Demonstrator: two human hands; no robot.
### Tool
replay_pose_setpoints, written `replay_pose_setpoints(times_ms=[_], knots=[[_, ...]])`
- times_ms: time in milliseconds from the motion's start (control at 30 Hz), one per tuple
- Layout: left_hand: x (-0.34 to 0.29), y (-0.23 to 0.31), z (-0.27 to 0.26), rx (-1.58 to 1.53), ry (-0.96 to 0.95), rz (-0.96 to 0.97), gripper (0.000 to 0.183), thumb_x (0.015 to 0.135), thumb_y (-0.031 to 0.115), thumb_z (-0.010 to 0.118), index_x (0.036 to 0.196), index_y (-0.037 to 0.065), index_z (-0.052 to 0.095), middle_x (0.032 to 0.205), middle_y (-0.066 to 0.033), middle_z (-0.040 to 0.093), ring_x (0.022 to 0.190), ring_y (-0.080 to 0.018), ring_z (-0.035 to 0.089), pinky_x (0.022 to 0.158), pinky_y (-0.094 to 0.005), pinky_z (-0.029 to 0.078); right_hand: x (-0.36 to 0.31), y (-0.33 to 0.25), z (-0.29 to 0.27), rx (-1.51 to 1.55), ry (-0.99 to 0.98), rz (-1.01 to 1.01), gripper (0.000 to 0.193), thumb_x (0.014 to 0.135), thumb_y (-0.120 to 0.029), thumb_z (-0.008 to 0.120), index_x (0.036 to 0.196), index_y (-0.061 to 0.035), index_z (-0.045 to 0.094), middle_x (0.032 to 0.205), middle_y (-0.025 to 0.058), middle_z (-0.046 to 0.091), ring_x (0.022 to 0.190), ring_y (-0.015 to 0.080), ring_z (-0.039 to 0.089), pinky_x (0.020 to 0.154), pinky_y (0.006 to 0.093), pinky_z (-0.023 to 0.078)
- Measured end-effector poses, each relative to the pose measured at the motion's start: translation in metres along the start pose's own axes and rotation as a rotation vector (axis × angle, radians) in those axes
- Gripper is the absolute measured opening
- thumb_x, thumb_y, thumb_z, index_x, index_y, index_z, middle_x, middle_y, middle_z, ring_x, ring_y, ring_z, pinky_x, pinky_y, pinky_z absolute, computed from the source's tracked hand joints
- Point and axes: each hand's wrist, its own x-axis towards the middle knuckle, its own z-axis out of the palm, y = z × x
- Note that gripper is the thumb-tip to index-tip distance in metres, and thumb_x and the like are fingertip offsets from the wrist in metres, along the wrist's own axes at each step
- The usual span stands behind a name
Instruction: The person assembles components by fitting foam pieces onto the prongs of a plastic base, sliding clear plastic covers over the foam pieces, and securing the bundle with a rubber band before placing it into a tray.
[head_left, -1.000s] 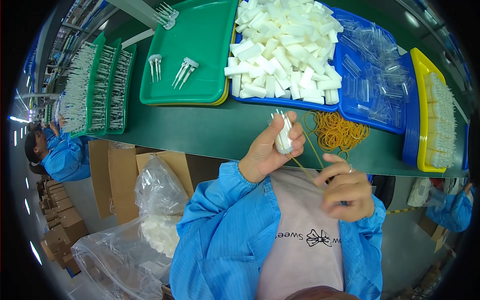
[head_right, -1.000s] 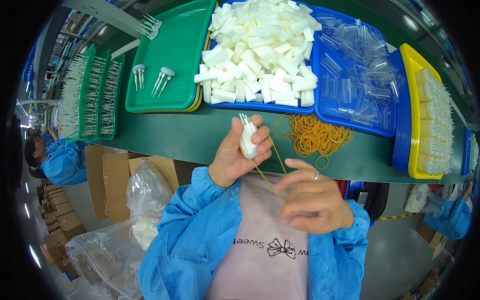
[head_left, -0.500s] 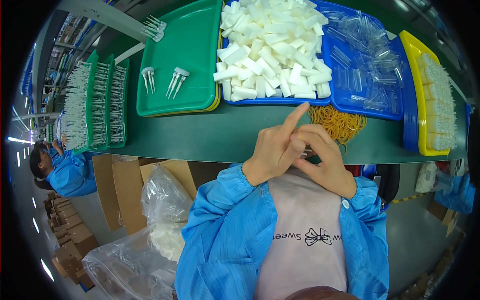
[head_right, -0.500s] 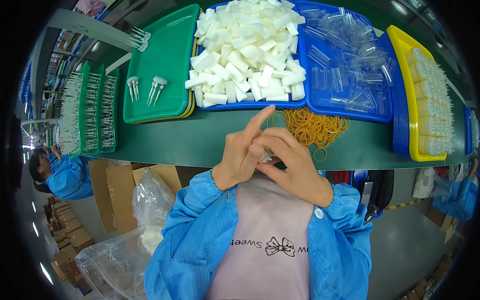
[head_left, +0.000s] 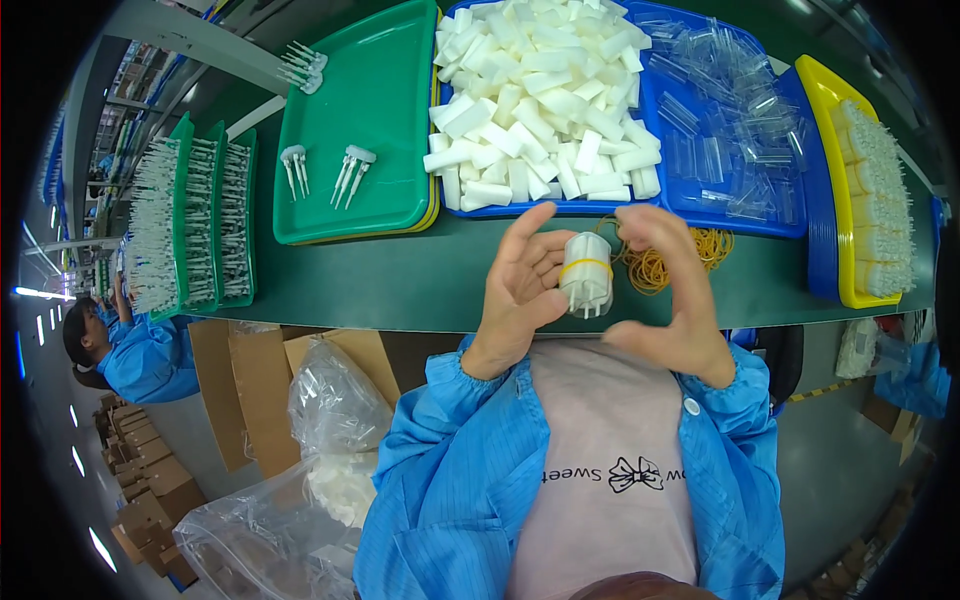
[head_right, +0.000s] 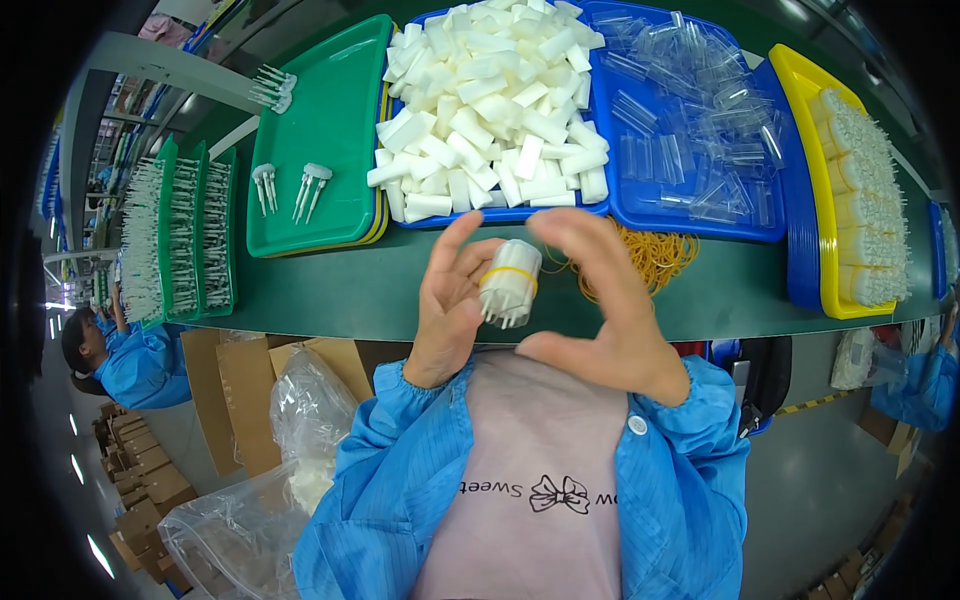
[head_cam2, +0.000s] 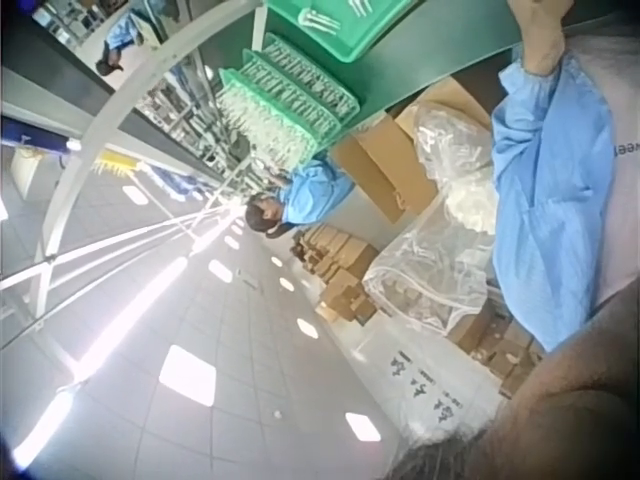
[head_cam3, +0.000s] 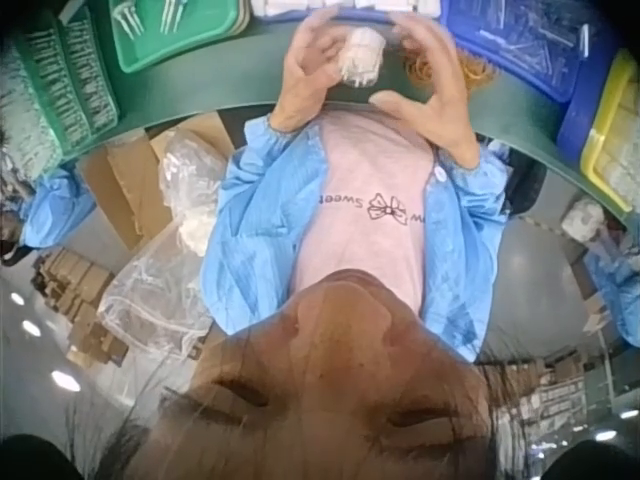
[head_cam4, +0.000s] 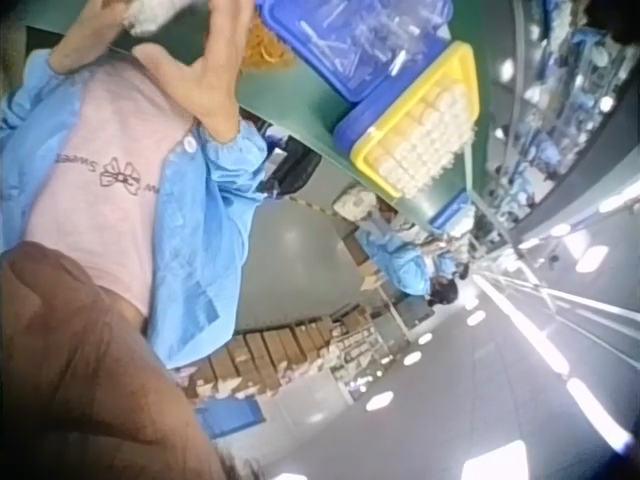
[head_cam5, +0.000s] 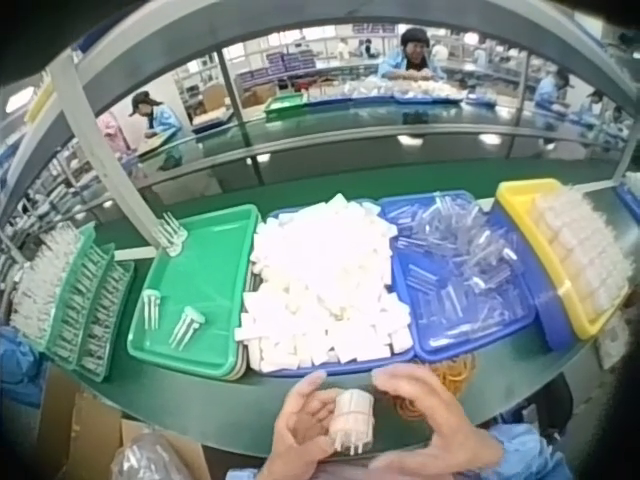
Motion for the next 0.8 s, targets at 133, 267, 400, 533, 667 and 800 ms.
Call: replay_pose_setpoints(times_ms=[133,267,400,533,667,800], knots=[[-0.001,-0.006,-0.005,0.107,-0.046,0.243,0.092,0.069,0.013,0.08,0.142,0.003,0.025,0.125,-0.0183,0.051,0.117,-0.0269,0.052,0.101,-0.0385,0.041,-0.003,0.012,-0.002,0.71,-0.009,0.327,0.085,0.068,-0.03,0.082,0.135,0.0,0.04,0.13,0.0111,0.043,0.121,0.0225,0.044,0.103,0.037,0.035],[-0.003,-0.008,-0.003,0.351,-0.116,0.409,0.097,0.065,0.013,0.084,0.141,0.001,0.025,0.125,-0.0216,0.052,0.115,-0.0292,0.054,0.1,-0.0408,0.041,-0.007,0.011,0.005,0.679,-0.069,0.325,0.085,0.067,-0.03,0.083,0.135,0.0,0.041,0.128,0.0111,0.043,0.121,0.0229,0.045,0.104,0.0369,0.035],[-0.007,-0.007,-0.006,0.397,-0.148,0.467,0.098,0.064,0.014,0.085,0.14,0.001,0.026,0.125,-0.0226,0.052,0.115,-0.0304,0.053,0.1,-0.0413,0.042,-0.005,0.007,0.001,0.625,-0.144,0.272,0.083,0.068,-0.03,0.083,0.134,0.0001,0.043,0.127,0.0113,0.043,0.122,0.0236,0.044,0.103,0.0366,0.037],[-0.008,-0.008,-0.004,0.372,-0.191,0.53,0.099,0.063,0.017,0.087,0.14,0.002,0.026,0.125,-0.0239,0.052,0.116,-0.0319,0.054,0.1,-0.0425,0.042,-0.008,0.006,0.001,0.469,-0.103,0.166,0.079,0.062,-0.029,0.083,0.129,-0.0009,0.05,0.12,0.013,0.049,0.115,0.0251,0.05,0.097,0.0351,0.041],[-0.008,-0.009,-0.005,0.386,-0.235,0.504,0.101,0.064,0.018,0.087,0.141,0.005,0.024,0.126,-0.0247,0.051,0.118,-0.033,0.052,0.101,-0.0441,0.04,-0.008,0.008,-0.003,0.141,-0.022,-0.028,0.073,0.054,-0.026,0.081,0.119,-0.0013,0.058,0.109,0.0149,0.057,0.1,0.028,0.059,0.085,0.0352,0.047],[-0.008,-0.004,-0.005,0.303,-0.26,0.4,0.105,0.063,0.018,0.087,0.143,0.007,0.02,0.128,-0.0247,0.049,0.122,-0.0331,0.049,0.104,-0.0455,0.037,-0.007,0.003,-0.005,0.087,0.017,-0.065,0.069,0.053,-0.023,0.08,0.116,-0.0012,0.06,0.107,0.0158,0.058,0.095,0.0291,0.06,0.081,0.0355,0.049]])
